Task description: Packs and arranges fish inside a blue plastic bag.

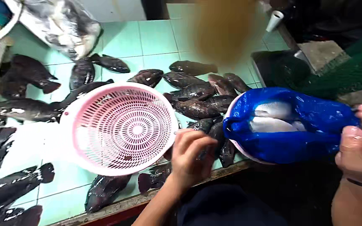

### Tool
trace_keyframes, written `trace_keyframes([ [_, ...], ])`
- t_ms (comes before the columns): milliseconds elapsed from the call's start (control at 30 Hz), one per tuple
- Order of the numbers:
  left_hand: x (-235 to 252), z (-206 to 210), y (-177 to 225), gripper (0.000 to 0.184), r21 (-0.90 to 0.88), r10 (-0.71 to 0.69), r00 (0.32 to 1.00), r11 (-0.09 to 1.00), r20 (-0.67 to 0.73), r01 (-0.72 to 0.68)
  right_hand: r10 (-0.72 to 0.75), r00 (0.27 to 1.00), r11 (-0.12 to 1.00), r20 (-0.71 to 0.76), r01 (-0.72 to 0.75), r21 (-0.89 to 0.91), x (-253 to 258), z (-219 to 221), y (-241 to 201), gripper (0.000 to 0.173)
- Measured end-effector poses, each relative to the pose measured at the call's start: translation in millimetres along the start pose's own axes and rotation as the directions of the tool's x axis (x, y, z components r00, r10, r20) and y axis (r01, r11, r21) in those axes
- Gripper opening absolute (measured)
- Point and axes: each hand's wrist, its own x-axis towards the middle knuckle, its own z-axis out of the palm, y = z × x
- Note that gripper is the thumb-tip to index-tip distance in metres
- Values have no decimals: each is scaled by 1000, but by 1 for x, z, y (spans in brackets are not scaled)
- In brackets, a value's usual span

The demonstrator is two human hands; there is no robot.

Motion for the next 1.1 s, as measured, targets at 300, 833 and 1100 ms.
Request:
trace_keyframes([
  [300, 77, 89, 34, 28, 84, 5, 512, 985, 859, -150, 645, 396, 754, 654, -191, -629, 14, 7, 52, 42],
  [833, 50, 102, 56, 28, 66, 123, 654, 964, 746, -256, 585, 106, 800, 804, -239, -551, 8, 14, 89, 73],
  [1100, 29, 104, 62, 24, 125, 128, 732, 951, 669, -281, 568, -107, 816, 816, -57, -576, 32, 12, 93, 87],
])
